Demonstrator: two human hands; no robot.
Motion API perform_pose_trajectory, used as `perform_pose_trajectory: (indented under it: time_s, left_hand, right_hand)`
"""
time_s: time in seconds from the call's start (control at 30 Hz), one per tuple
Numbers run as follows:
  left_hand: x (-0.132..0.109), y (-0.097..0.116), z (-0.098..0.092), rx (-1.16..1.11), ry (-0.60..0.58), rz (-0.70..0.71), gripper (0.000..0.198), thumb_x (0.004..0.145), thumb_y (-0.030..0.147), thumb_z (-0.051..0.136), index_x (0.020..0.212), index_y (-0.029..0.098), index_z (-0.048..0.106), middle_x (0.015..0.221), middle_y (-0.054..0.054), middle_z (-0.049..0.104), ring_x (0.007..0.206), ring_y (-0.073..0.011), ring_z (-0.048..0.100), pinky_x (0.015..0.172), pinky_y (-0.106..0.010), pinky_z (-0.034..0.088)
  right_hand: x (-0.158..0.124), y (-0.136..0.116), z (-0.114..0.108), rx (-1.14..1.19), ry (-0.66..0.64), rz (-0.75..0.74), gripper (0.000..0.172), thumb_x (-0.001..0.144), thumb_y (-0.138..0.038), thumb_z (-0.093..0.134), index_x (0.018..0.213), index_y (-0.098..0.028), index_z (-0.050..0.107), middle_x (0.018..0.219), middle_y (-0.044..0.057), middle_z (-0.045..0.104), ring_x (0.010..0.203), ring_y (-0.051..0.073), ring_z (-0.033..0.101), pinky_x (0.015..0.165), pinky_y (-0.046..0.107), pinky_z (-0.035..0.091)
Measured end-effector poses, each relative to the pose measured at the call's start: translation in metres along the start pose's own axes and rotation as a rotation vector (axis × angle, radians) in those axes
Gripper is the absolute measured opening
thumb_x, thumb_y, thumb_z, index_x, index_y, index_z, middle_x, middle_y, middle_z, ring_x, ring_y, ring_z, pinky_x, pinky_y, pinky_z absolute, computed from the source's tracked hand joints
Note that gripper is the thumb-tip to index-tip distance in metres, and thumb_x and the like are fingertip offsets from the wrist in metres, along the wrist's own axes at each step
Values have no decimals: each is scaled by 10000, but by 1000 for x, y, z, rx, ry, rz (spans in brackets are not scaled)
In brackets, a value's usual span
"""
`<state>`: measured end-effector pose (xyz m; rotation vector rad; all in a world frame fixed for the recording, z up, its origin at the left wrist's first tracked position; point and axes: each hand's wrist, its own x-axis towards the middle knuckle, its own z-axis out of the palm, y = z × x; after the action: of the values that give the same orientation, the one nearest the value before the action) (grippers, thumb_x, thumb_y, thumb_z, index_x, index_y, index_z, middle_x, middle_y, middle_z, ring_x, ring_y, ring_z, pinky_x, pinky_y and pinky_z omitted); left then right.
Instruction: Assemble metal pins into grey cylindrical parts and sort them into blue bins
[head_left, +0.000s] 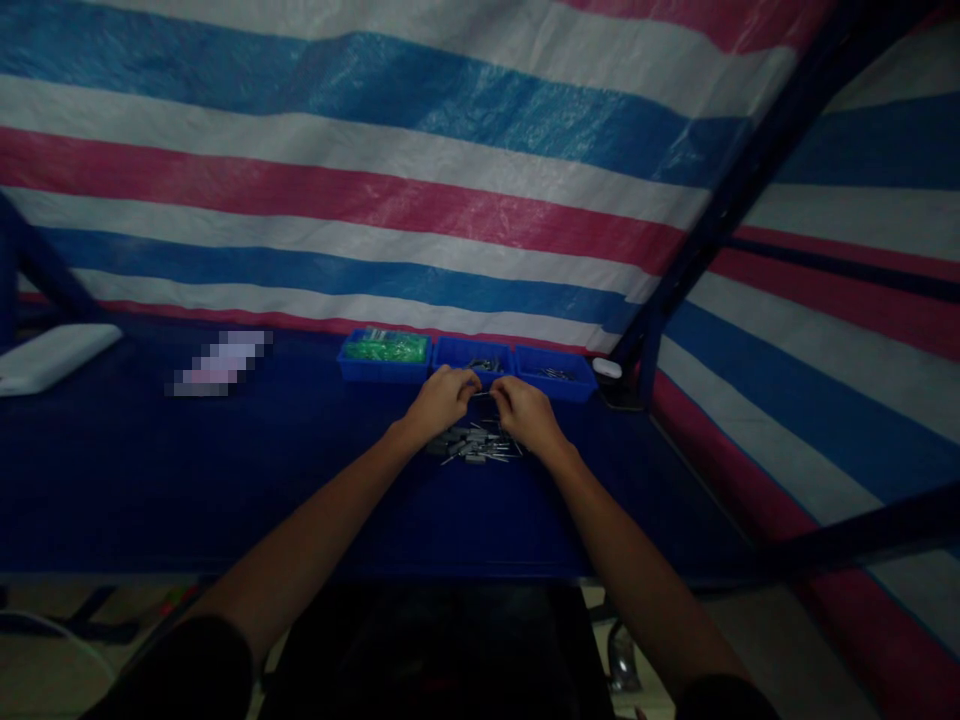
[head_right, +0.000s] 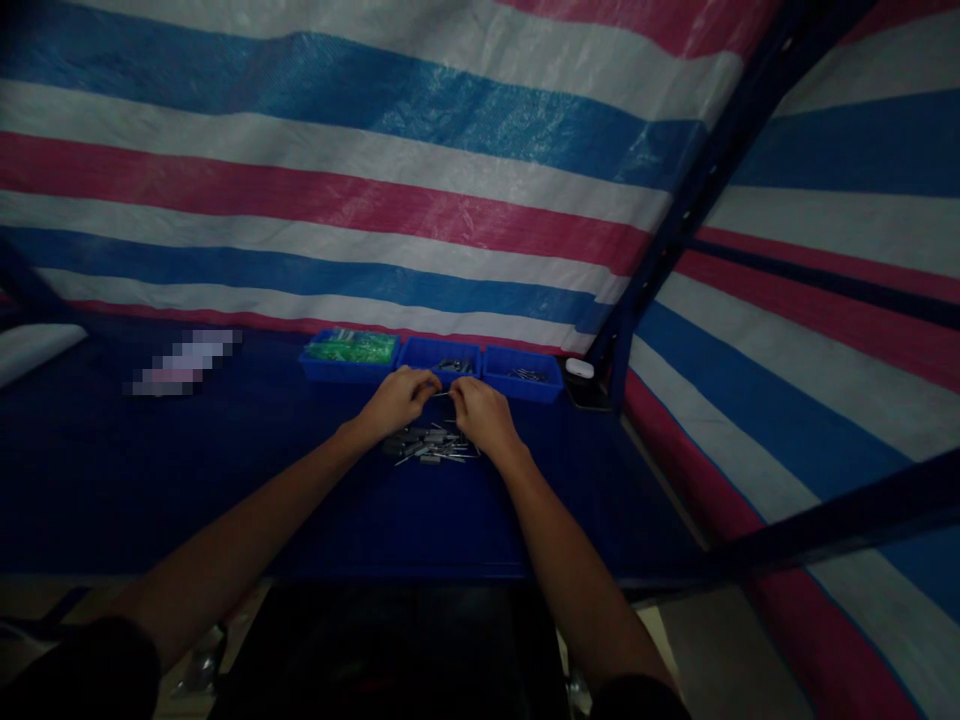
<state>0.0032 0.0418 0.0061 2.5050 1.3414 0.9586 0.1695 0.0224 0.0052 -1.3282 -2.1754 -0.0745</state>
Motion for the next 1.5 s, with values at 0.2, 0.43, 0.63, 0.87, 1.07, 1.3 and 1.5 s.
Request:
perform_pose_trajectory:
  time_s: [0.2,0.43,0.63,0.87,1.07,1.3,1.5]
  left_hand:
    - [-4,3,3,15,20,-26,210,833,260,457,944,166,609,734,-34,629,723,-168,536,698,-298,420]
    - [-3,11,10,112,-276,-23,156,765,290,553,891,226,617,823,-25,637,813,-197,560,711,-297,422]
    - [7,19,20,231,-327,7,109,763,249,541,793,208,638,945,-84,599,954,-258,509,771,-355,416]
    - [2,8,10,86,-263,-34,147,824,201,454,847,146,588,840,-78,631,848,-208,546,767,-315,417]
    - [0,0,5,-71,-112,-114,198,837,113,370,904,150,553,783,-44,627,758,-164,560,729,-279,428]
    - [-2,7,6,-53,-126,-52,233,812,80,354,929,166,537,788,-43,608,806,-181,534,741,-291,424]
    - [-2,10,4,-128,-88,-59,225,850,150,340,964,173,533,738,-21,609,768,-165,550,722,-280,427]
  right_hand:
    - [0,7,-1,11,81,104,230,876,-265,381,747,-189,556,720,34,618,674,148,557,616,231,339]
    - [7,34,-18,-16,286,406,322,894,-369,314,835,-171,561,656,58,606,644,178,570,598,250,346]
    - [-1,45,-17,-50,191,473,446,806,-477,482,1118,-159,488,655,39,597,614,183,565,576,254,354]
    - [-3,20,-1,191,-81,104,208,797,-329,525,934,-190,596,600,-32,543,548,100,489,541,203,326]
    - [-4,18,0,233,-95,37,123,775,-239,544,874,-184,589,589,-48,504,538,89,456,537,194,318]
    - [-3,13,-4,160,-78,9,176,799,-229,519,965,-208,571,640,-29,555,568,106,492,559,201,331]
    - [-4,9,-7,131,-87,29,108,821,-231,487,875,-209,578,682,-12,607,574,113,522,553,204,323]
